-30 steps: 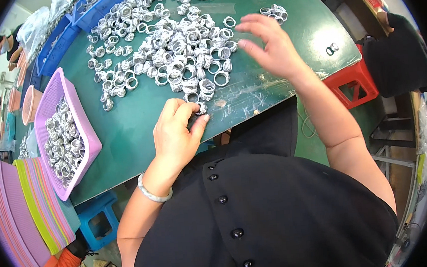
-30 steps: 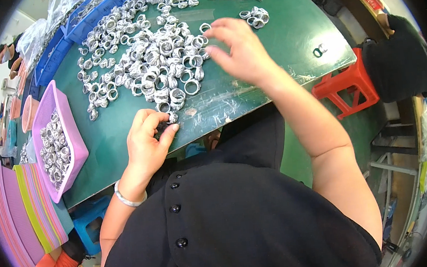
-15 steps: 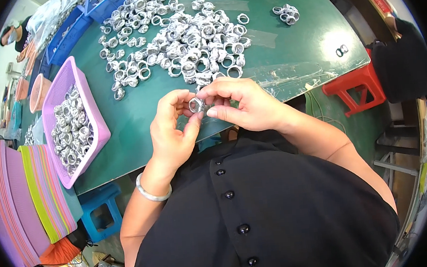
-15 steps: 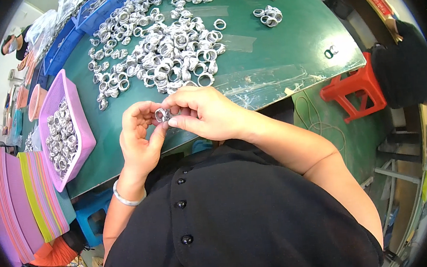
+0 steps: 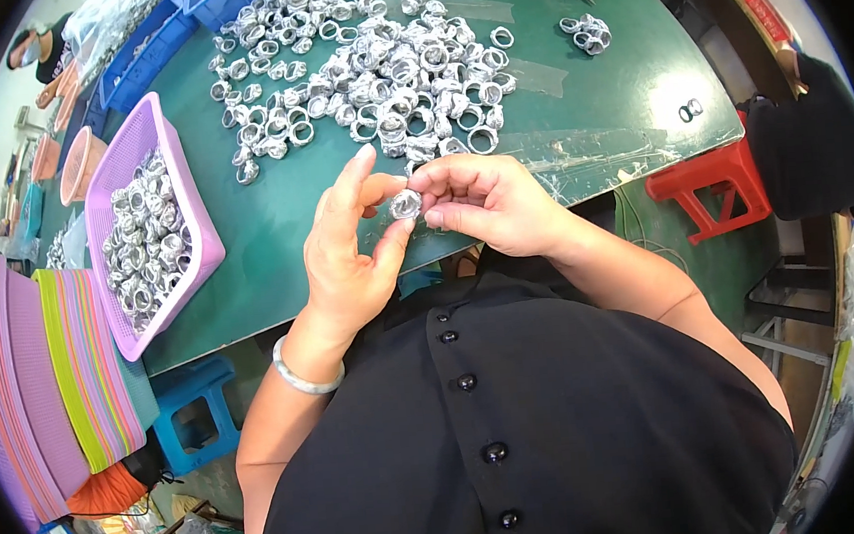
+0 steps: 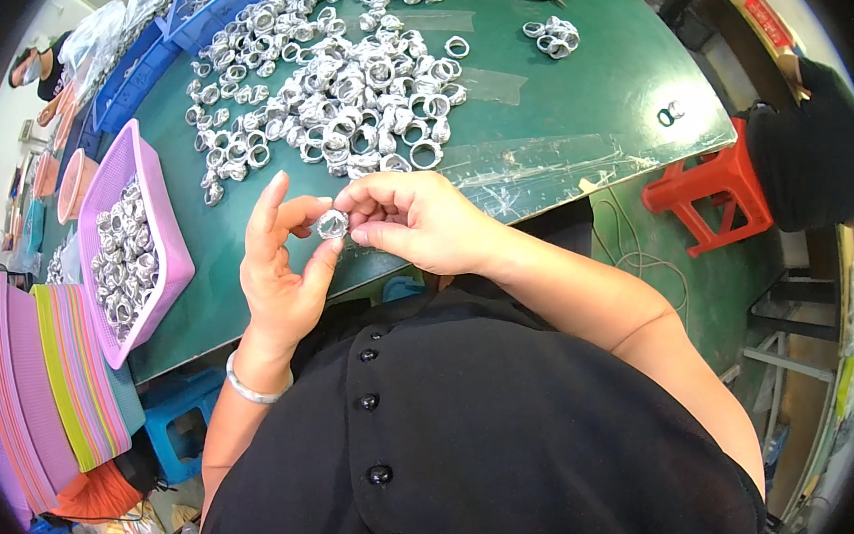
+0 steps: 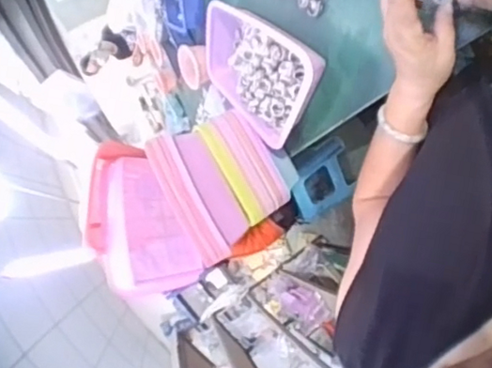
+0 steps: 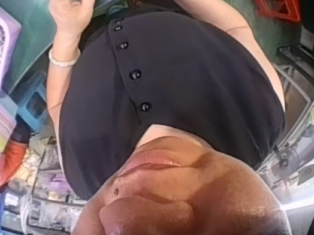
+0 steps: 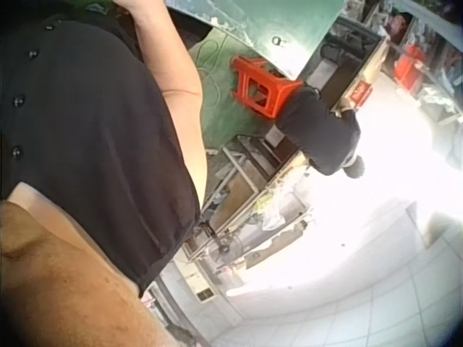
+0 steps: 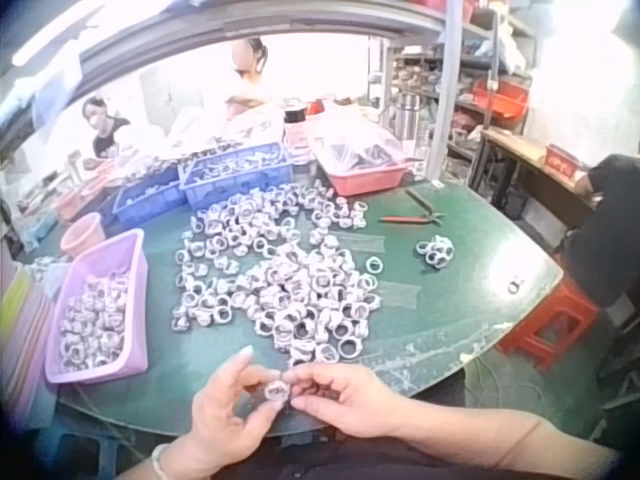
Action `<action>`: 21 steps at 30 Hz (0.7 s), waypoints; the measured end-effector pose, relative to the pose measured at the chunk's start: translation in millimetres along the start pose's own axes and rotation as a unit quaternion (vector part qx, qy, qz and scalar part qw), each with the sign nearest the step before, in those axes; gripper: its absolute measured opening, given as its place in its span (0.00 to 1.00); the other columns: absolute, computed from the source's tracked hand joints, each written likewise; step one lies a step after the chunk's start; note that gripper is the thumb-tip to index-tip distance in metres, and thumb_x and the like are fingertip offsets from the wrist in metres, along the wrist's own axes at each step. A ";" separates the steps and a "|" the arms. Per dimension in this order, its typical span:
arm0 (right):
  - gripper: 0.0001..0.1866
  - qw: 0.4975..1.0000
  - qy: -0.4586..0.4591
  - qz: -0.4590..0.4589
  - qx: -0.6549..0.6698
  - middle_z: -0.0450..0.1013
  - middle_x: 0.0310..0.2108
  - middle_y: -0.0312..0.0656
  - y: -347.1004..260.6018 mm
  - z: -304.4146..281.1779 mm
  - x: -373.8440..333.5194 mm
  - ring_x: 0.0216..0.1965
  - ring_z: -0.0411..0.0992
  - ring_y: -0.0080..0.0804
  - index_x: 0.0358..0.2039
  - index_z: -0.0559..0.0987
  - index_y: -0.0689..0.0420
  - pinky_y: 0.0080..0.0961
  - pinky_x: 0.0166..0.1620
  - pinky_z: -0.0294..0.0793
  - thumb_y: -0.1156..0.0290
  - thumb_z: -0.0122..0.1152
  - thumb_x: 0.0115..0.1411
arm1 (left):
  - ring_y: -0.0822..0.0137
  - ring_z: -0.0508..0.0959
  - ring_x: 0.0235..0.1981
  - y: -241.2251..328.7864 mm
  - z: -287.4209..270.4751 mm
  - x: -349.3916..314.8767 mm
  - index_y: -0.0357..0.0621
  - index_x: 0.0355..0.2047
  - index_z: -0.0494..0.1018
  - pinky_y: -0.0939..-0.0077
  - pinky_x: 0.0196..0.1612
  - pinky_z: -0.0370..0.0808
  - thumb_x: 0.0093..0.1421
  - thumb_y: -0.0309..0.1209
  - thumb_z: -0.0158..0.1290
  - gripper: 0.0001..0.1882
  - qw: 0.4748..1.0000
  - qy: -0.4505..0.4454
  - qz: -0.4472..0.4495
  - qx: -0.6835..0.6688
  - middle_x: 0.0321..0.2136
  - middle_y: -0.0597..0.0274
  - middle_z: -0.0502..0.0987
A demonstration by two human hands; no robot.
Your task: The person assembles small metal and plastic ring-like components at a workbench, picking up individual pieces, fitting them together by hand, and placing completed units into a purple basket.
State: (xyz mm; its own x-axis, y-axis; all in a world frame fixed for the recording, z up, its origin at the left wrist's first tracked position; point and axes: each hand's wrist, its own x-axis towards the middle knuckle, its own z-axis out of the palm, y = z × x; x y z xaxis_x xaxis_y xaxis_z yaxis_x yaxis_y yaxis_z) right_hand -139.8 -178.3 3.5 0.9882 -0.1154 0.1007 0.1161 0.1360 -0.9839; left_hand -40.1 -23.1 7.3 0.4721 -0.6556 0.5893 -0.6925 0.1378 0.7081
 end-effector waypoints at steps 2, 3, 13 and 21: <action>0.14 1.000 0.001 -0.002 -0.001 0.70 0.34 0.35 0.6 0.0 0.1 0.36 0.68 0.18 0.42 0.72 0.61 0.16 0.41 0.69 0.83 0.53 0.53 | 0.64 0.73 0.34 0.2 -0.2 -0.1 0.39 0.54 0.59 0.75 0.37 0.70 0.43 0.15 0.55 0.35 1.000 -0.001 0.003 0.014 0.33 0.58 0.75; 0.14 1.000 0.001 -0.004 -0.001 0.70 0.34 0.35 0.9 0.3 0.2 0.36 0.68 0.17 0.42 0.72 0.61 0.16 0.41 0.69 0.83 0.54 0.53 | 0.64 0.73 0.34 -0.9 -0.1 -0.5 0.39 0.54 0.59 0.74 0.38 0.70 0.43 0.14 0.55 0.35 1.000 0.001 0.016 0.023 0.33 0.59 0.75; 0.14 1.000 -0.005 0.000 0.008 0.70 0.34 0.35 3.4 2.3 2.0 0.36 0.68 0.17 0.43 0.72 0.62 0.15 0.41 0.69 0.82 0.54 0.54 | 0.68 0.73 0.31 -3.4 2.2 -0.9 0.38 0.54 0.57 0.76 0.39 0.70 0.43 0.16 0.56 0.36 0.999 0.007 -0.023 -0.034 0.27 0.60 0.71; 0.14 1.000 0.006 0.013 -0.023 0.71 0.34 0.35 0.9 0.0 -1.1 0.36 0.69 0.17 0.43 0.72 0.62 0.15 0.41 0.69 0.81 0.53 0.55 | 0.72 0.72 0.32 -4.5 3.1 -3.2 0.37 0.57 0.51 0.78 0.40 0.71 0.47 0.19 0.56 0.37 0.974 0.005 -0.144 -0.173 0.28 0.62 0.69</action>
State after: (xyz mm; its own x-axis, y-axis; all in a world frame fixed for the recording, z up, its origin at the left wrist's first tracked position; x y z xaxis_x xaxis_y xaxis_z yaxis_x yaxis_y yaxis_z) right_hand -140.8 -178.0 2.5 0.9895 -0.1245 0.0731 0.0850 0.0936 -0.9920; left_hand -40.1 -24.0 1.0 0.6269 -0.6968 0.3485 -0.3048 0.1924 0.9328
